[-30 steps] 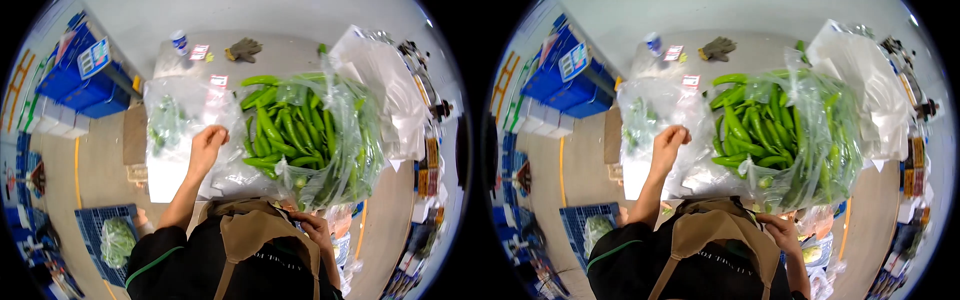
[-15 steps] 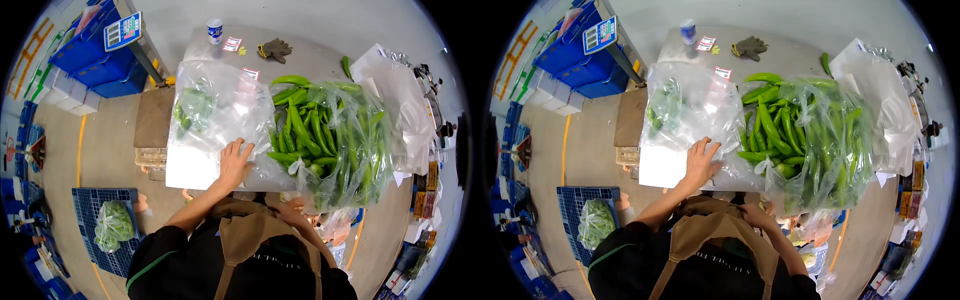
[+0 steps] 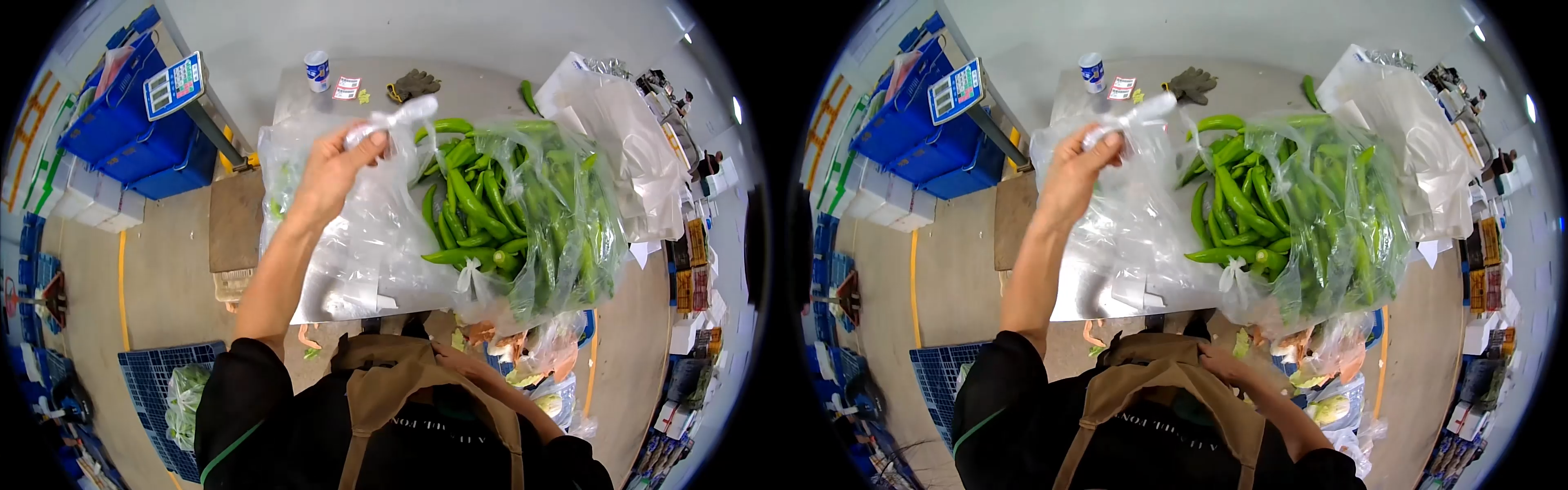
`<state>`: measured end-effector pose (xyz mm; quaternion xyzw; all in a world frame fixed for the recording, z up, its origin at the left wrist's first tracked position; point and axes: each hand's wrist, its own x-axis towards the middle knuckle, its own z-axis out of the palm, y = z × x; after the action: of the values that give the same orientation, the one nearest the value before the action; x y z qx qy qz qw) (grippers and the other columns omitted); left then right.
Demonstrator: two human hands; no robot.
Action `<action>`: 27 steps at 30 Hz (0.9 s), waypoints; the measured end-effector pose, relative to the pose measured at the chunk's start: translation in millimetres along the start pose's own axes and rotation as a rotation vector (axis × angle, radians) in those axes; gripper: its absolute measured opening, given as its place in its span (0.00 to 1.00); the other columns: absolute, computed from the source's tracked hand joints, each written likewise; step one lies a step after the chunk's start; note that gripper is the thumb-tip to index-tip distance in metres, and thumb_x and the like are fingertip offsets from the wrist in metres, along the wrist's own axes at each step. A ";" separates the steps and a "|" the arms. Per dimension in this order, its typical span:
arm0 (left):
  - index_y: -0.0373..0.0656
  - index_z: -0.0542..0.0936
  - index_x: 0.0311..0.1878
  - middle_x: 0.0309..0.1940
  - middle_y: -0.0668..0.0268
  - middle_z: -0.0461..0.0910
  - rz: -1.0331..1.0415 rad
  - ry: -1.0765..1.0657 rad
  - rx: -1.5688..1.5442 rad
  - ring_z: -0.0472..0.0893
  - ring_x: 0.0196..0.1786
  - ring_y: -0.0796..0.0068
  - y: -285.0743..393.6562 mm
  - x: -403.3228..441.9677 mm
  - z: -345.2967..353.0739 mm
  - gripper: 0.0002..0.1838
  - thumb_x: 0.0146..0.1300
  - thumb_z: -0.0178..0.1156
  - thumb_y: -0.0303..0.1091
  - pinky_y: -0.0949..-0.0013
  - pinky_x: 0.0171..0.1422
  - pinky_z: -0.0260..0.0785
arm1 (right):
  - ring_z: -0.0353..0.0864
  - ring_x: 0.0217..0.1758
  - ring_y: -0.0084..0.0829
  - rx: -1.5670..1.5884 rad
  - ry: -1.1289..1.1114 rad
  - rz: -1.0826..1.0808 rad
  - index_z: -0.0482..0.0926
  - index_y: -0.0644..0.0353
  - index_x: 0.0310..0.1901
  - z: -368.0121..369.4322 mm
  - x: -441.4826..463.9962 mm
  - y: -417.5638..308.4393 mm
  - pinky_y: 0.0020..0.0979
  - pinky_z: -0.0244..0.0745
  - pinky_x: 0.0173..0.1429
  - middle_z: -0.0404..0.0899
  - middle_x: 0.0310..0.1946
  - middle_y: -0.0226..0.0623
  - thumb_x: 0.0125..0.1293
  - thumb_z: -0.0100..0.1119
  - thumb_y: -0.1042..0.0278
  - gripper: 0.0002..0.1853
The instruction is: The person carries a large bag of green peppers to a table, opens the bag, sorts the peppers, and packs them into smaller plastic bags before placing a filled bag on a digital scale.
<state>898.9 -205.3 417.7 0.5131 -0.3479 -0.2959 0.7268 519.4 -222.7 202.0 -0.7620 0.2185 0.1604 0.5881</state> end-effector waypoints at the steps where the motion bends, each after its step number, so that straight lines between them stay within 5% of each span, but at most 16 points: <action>1: 0.38 0.80 0.42 0.29 0.70 0.78 0.059 -0.011 -0.041 0.72 0.34 0.82 13.8 3.1 -0.1 0.12 0.62 0.60 0.36 0.76 0.43 0.64 | 0.77 0.45 0.49 -0.097 -0.018 0.051 0.71 0.67 0.52 2.5 3.1 4.5 0.39 0.71 0.49 0.77 0.42 0.56 0.61 0.47 0.64 0.20; 8: 0.37 0.81 0.38 0.26 0.70 0.78 0.162 0.102 0.394 0.74 0.31 0.81 87.5 4.3 0.9 0.11 0.59 0.64 0.35 0.75 0.39 0.66 | 0.76 0.39 0.54 -0.383 -0.062 0.082 0.74 0.67 0.42 -0.9 13.1 -3.3 0.41 0.72 0.44 0.77 0.37 0.56 0.61 0.51 0.63 0.15; 11: 0.37 0.81 0.35 0.25 0.70 0.78 0.257 0.090 0.305 0.74 0.30 0.82 83.4 6.4 -2.7 0.09 0.58 0.65 0.33 0.76 0.37 0.66 | 0.76 0.37 0.55 -0.526 -0.087 0.030 0.75 0.66 0.38 -35.6 7.0 -90.0 0.42 0.72 0.43 0.77 0.36 0.56 0.61 0.52 0.63 0.13; 13: 0.37 0.80 0.35 0.26 0.70 0.79 0.243 0.076 0.275 0.74 0.30 0.81 80.6 4.3 3.4 0.08 0.58 0.65 0.32 0.76 0.37 0.67 | 0.77 0.31 0.48 -0.399 0.265 -0.263 0.76 0.68 0.40 -71.8 -2.8 -198.4 0.37 0.73 0.37 0.77 0.30 0.52 0.59 0.57 0.65 0.14; 14: 0.37 0.80 0.34 0.26 0.69 0.79 0.240 0.068 0.260 0.74 0.30 0.81 82.0 3.8 8.9 0.08 0.58 0.65 0.32 0.76 0.37 0.67 | 0.79 0.36 0.45 -0.410 0.570 -0.413 0.75 0.66 0.44 -81.5 9.6 -214.4 0.35 0.74 0.40 0.78 0.36 0.50 0.57 0.61 0.67 0.16; 15: 0.37 0.80 0.34 0.27 0.69 0.79 0.237 0.048 0.239 0.75 0.31 0.81 85.1 2.8 14.4 0.07 0.58 0.64 0.31 0.76 0.39 0.68 | 0.74 0.49 0.54 -0.443 0.762 -0.559 0.72 0.69 0.51 -95.8 22.3 -241.1 0.42 0.69 0.53 0.74 0.46 0.57 0.58 0.61 0.65 0.22; 17: 0.37 0.80 0.34 0.25 0.70 0.78 0.271 0.084 0.238 0.74 0.30 0.83 95.4 1.9 23.5 0.08 0.59 0.64 0.33 0.77 0.36 0.67 | 0.70 0.54 0.54 -0.605 0.998 -0.812 0.66 0.69 0.59 -128.2 60.7 -273.8 0.42 0.66 0.57 0.71 0.51 0.57 0.59 0.61 0.63 0.29; 19: 0.36 0.79 0.35 0.25 0.70 0.78 0.302 0.119 0.189 0.74 0.31 0.84 100.3 2.6 24.5 0.09 0.59 0.63 0.33 0.77 0.36 0.67 | 0.76 0.46 0.47 -0.558 0.920 -0.879 0.68 0.70 0.57 -150.6 110.9 -280.8 0.39 0.70 0.52 0.75 0.43 0.54 0.58 0.62 0.64 0.28; 21: 0.35 0.78 0.38 0.29 0.68 0.79 0.339 0.211 0.245 0.75 0.32 0.82 99.2 2.7 16.8 0.10 0.59 0.63 0.32 0.76 0.37 0.67 | 0.78 0.40 0.33 -0.222 0.306 -0.438 0.70 0.75 0.53 -162.0 133.6 -293.4 0.32 0.72 0.49 0.77 0.41 0.45 0.57 0.64 0.64 0.27; 24: 0.32 0.73 0.49 0.38 0.59 0.77 0.506 0.465 0.575 0.77 0.39 0.70 90.1 -21.8 20.4 0.23 0.56 0.66 0.37 0.69 0.44 0.69 | 0.73 0.25 0.25 0.088 0.300 -0.416 0.73 0.73 0.49 -161.3 183.9 -294.7 0.32 0.72 0.29 0.75 0.25 0.39 0.54 0.65 0.66 0.24; 26: 0.31 0.71 0.53 0.41 0.55 0.76 0.545 0.671 0.926 0.76 0.42 0.64 48.9 -49.5 10.8 0.29 0.54 0.68 0.39 0.66 0.47 0.69 | 0.70 0.22 0.24 0.322 0.394 -0.439 0.75 0.71 0.40 -158.1 201.7 -307.1 0.29 0.70 0.25 0.73 0.23 0.36 0.54 0.66 0.67 0.17; 27: 0.32 0.70 0.55 0.41 0.54 0.76 0.399 0.678 0.940 0.76 0.43 0.61 26.3 -65.9 19.1 0.31 0.53 0.68 0.41 0.64 0.48 0.68 | 0.69 0.21 0.23 0.443 0.440 -0.450 0.75 0.70 0.35 -155.8 210.0 -315.9 0.28 0.69 0.23 0.71 0.23 0.34 0.54 0.67 0.67 0.15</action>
<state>846.9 -155.9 433.8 0.7693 -0.2800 0.2108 0.5341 861.4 -336.4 397.7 -0.6616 0.1959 -0.1912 0.6981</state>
